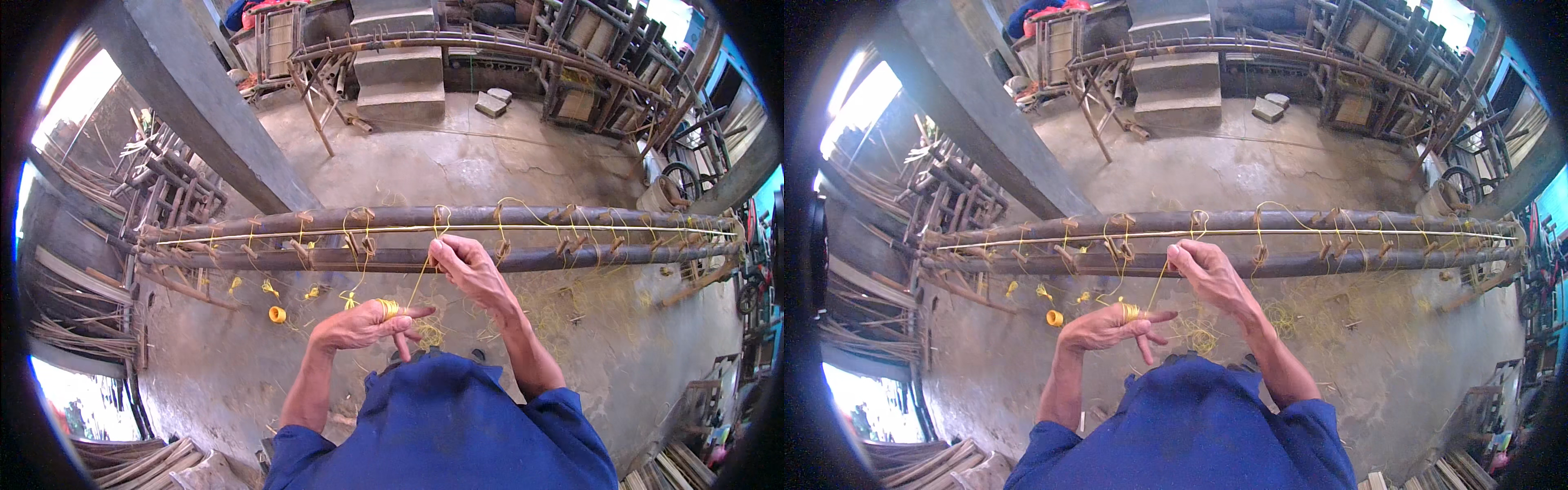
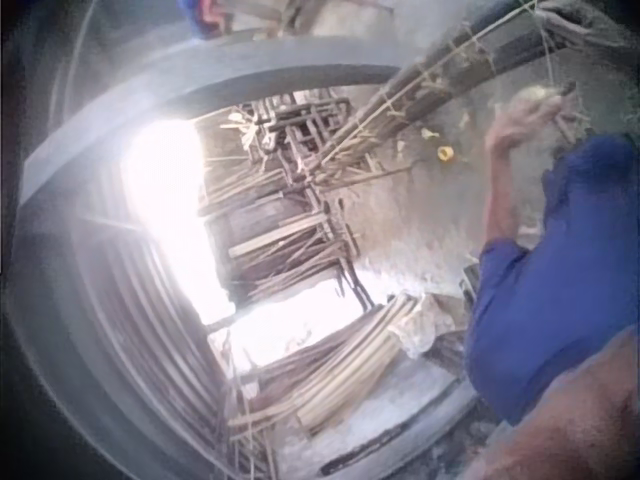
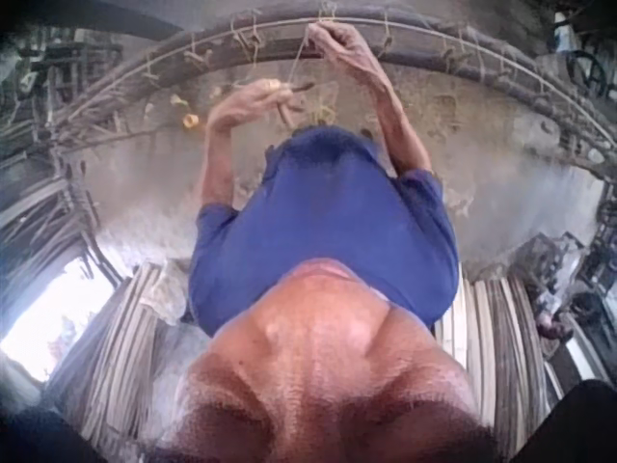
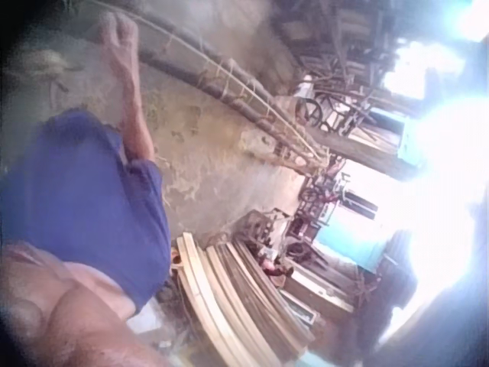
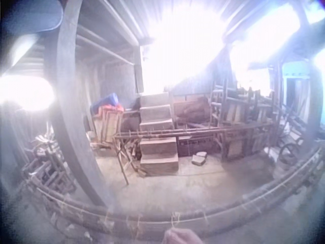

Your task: The person ties yellow rope around a horizontal metal pipe in a workshop. They repeatedly wrap the rope around the pipe and tie knots to secure it in place.

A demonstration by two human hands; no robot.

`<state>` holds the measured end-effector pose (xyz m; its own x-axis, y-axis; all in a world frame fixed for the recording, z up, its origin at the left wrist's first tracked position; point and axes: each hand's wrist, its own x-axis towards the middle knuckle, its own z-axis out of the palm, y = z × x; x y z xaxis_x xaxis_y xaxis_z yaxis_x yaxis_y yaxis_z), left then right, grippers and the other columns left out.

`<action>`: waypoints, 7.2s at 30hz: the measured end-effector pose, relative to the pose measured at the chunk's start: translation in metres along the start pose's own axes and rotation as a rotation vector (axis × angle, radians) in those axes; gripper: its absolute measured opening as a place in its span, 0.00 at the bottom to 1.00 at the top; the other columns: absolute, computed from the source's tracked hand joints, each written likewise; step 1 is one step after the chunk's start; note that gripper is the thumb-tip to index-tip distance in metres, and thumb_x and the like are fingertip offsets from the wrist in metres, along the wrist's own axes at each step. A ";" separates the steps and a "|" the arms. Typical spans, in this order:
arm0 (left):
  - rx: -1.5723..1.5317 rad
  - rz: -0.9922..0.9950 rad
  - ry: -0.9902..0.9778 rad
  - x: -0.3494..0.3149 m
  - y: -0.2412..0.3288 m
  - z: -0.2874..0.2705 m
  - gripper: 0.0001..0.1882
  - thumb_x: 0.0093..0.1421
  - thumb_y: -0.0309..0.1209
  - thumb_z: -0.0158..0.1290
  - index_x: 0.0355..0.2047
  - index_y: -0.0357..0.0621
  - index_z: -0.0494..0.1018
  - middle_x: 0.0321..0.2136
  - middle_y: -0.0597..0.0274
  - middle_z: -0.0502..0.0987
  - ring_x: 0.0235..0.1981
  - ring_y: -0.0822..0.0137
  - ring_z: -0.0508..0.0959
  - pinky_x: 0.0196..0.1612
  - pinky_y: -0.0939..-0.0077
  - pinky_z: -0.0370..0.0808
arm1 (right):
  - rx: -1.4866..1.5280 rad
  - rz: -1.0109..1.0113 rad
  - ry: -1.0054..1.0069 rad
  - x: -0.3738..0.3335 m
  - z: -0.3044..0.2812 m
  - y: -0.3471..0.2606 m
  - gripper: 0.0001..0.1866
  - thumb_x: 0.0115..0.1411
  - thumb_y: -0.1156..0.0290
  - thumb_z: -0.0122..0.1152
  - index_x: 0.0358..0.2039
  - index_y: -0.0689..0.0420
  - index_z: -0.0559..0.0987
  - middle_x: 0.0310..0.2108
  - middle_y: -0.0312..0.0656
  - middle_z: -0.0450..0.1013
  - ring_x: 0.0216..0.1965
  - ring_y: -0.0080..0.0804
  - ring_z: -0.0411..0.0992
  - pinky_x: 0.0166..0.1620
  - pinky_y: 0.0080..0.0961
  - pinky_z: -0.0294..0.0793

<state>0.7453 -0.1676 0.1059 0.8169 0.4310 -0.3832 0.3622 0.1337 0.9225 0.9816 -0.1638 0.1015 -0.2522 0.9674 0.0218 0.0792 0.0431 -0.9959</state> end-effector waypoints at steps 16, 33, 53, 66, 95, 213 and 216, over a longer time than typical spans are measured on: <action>-0.504 0.120 0.366 -0.003 -0.011 -0.003 0.24 0.69 0.45 0.38 0.50 0.36 0.70 0.38 0.49 0.79 0.43 0.62 0.78 0.48 0.71 0.70 | -0.398 -0.544 0.349 -0.012 0.011 0.031 0.21 0.64 0.74 0.52 0.57 0.49 0.67 0.22 0.41 0.66 0.22 0.30 0.67 0.25 0.30 0.68; -0.759 0.570 0.585 -0.001 -0.022 -0.008 0.31 0.69 0.46 0.36 0.68 0.54 0.45 0.65 0.52 0.55 0.62 0.52 0.62 0.63 0.51 0.61 | -0.536 -0.302 0.042 -0.029 0.062 0.094 0.06 0.59 0.68 0.58 0.35 0.55 0.79 0.31 0.42 0.74 0.35 0.42 0.72 0.37 0.36 0.72; 0.271 0.043 0.537 0.011 -0.032 0.008 0.11 0.67 0.31 0.45 0.40 0.38 0.74 0.24 0.62 0.74 0.26 0.71 0.74 0.31 0.75 0.71 | -0.719 -0.514 0.064 -0.008 0.046 0.037 0.13 0.54 0.76 0.59 0.41 0.57 0.77 0.34 0.41 0.70 0.39 0.39 0.70 0.44 0.32 0.71; -0.119 0.086 0.377 0.008 -0.029 0.002 0.16 0.68 0.36 0.44 0.41 0.34 0.73 0.30 0.59 0.79 0.35 0.69 0.79 0.41 0.75 0.72 | -0.689 -0.530 -0.202 -0.001 0.036 0.038 0.17 0.54 0.77 0.57 0.46 0.60 0.72 0.34 0.45 0.71 0.38 0.41 0.70 0.44 0.33 0.71; 0.267 0.415 0.674 0.049 -0.036 -0.002 0.23 0.56 0.28 0.58 0.51 0.36 0.65 0.43 0.61 0.74 0.41 0.71 0.75 0.46 0.78 0.73 | -0.737 -0.319 -0.155 0.009 0.017 0.035 0.06 0.53 0.74 0.58 0.31 0.62 0.74 0.27 0.51 0.73 0.33 0.52 0.73 0.35 0.43 0.71; -0.750 0.268 0.750 0.017 -0.117 0.006 0.15 0.69 0.42 0.44 0.38 0.42 0.69 0.26 0.70 0.68 0.26 0.74 0.68 0.32 0.77 0.68 | -0.080 -0.189 -0.036 -0.002 0.084 0.103 0.11 0.63 0.67 0.53 0.23 0.55 0.72 0.20 0.36 0.71 0.23 0.31 0.73 0.26 0.31 0.70; -0.374 0.109 0.270 0.011 -0.096 0.012 0.10 0.68 0.37 0.45 0.38 0.43 0.69 0.28 0.71 0.70 0.27 0.77 0.69 0.33 0.77 0.70 | 0.730 0.632 -0.196 0.014 0.069 0.132 0.10 0.62 0.68 0.54 0.26 0.59 0.72 0.20 0.43 0.70 0.24 0.43 0.73 0.28 0.34 0.71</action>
<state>0.7247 -0.1860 0.0130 0.6773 0.6706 -0.3027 0.0537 0.3652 0.9294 0.9223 -0.1613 -0.0354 -0.5290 0.6979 -0.4828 -0.3436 -0.6963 -0.6301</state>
